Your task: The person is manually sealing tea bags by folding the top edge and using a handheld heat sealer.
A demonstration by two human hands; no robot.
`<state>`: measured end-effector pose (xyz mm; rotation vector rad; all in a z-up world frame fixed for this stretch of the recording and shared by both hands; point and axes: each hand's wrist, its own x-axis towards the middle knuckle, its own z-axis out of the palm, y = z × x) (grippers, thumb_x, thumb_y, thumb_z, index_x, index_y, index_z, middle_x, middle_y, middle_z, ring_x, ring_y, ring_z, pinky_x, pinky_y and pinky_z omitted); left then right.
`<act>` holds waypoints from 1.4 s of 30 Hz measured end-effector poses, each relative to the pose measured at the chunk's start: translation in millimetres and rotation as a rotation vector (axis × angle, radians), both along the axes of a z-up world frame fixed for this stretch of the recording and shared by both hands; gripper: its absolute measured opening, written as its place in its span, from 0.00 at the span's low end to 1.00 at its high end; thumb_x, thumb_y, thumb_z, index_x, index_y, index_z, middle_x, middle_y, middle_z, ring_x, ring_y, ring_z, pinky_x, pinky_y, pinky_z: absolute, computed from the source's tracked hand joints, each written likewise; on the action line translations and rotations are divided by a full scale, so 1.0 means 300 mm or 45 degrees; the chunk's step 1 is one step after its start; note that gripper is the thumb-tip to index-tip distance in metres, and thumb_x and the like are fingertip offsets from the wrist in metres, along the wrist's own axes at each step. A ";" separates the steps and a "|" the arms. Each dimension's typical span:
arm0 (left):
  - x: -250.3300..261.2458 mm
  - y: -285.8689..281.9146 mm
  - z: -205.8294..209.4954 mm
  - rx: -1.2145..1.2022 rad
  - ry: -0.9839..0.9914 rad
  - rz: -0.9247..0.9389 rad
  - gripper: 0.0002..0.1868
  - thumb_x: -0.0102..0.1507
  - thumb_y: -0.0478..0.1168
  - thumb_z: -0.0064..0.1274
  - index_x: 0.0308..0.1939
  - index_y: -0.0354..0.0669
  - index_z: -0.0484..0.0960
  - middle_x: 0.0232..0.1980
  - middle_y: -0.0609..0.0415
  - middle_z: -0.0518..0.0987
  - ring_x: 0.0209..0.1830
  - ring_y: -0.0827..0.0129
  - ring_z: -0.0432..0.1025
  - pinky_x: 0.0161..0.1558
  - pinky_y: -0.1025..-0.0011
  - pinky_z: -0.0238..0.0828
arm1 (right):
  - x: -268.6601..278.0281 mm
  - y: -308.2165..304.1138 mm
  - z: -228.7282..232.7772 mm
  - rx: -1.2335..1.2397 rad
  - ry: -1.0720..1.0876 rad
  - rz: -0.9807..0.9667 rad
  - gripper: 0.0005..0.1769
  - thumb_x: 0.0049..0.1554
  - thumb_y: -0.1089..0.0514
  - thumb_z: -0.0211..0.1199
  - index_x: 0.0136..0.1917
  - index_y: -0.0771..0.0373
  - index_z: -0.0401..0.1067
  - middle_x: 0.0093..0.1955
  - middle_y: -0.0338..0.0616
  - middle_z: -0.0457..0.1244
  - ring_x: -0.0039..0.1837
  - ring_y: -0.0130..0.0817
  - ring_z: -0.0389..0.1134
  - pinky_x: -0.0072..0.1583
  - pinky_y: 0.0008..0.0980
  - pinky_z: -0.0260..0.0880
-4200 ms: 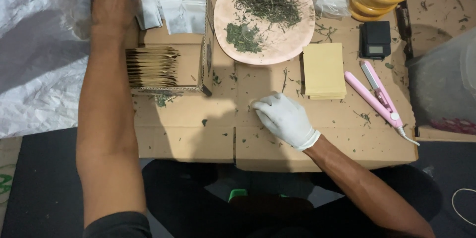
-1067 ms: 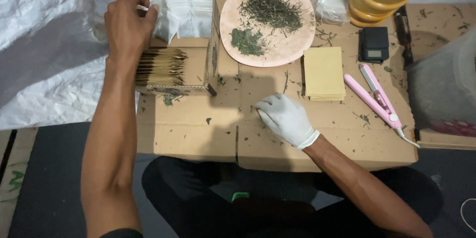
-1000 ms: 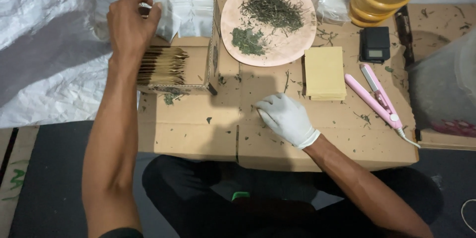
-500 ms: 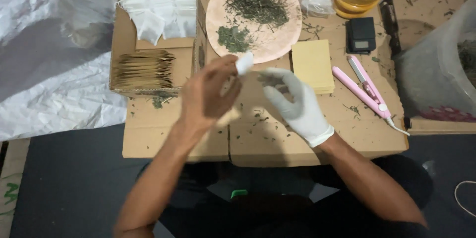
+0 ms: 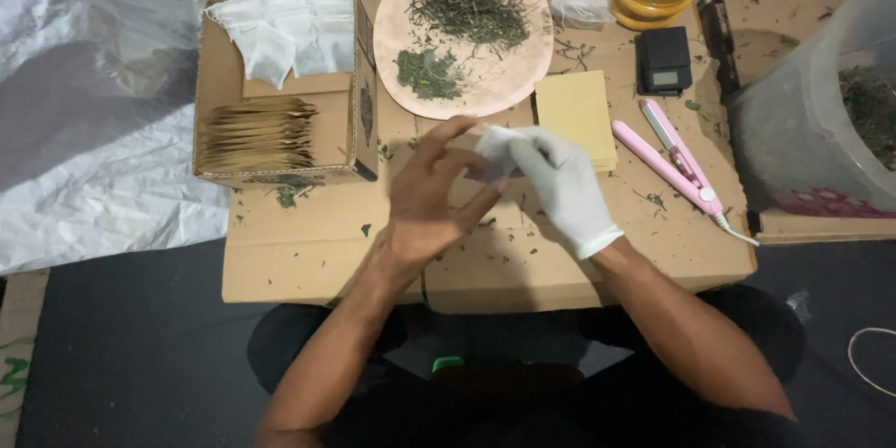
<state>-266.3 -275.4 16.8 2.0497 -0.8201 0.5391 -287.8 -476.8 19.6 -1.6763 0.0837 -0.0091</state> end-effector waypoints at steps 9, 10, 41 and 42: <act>-0.036 0.009 -0.102 -0.529 0.928 -0.447 0.13 0.74 0.51 0.62 0.50 0.54 0.74 0.68 0.51 0.77 0.77 0.51 0.74 0.70 0.40 0.73 | 0.026 -0.078 0.029 -0.291 0.012 0.006 0.11 0.74 0.50 0.64 0.52 0.47 0.85 0.32 0.31 0.71 0.42 0.24 0.74 0.64 0.28 0.73; -0.044 0.009 -0.099 -0.531 0.929 -0.448 0.13 0.74 0.51 0.62 0.50 0.54 0.74 0.68 0.51 0.77 0.77 0.51 0.74 0.70 0.40 0.73 | 0.020 -0.077 0.029 -0.292 0.013 0.006 0.11 0.74 0.50 0.64 0.52 0.47 0.85 0.32 0.31 0.71 0.42 0.24 0.74 0.64 0.28 0.73; -0.037 0.050 -0.026 -0.448 0.586 -0.176 0.41 0.73 0.31 0.62 0.88 0.46 0.61 0.87 0.39 0.68 0.60 0.56 0.83 0.54 0.62 0.84 | -0.108 -0.317 0.087 -1.445 -0.239 -0.064 0.35 0.67 0.46 0.71 0.85 0.53 0.73 0.54 0.41 0.74 0.50 0.43 0.74 0.52 0.42 0.73; -0.037 0.059 0.000 -0.368 0.574 -0.127 0.39 0.72 0.32 0.63 0.85 0.42 0.62 0.88 0.45 0.67 0.66 0.64 0.80 0.53 0.72 0.83 | -0.120 -0.369 0.095 -1.660 -0.353 -0.099 0.35 0.68 0.50 0.73 0.84 0.64 0.76 0.49 0.43 0.73 0.41 0.37 0.71 0.42 0.35 0.70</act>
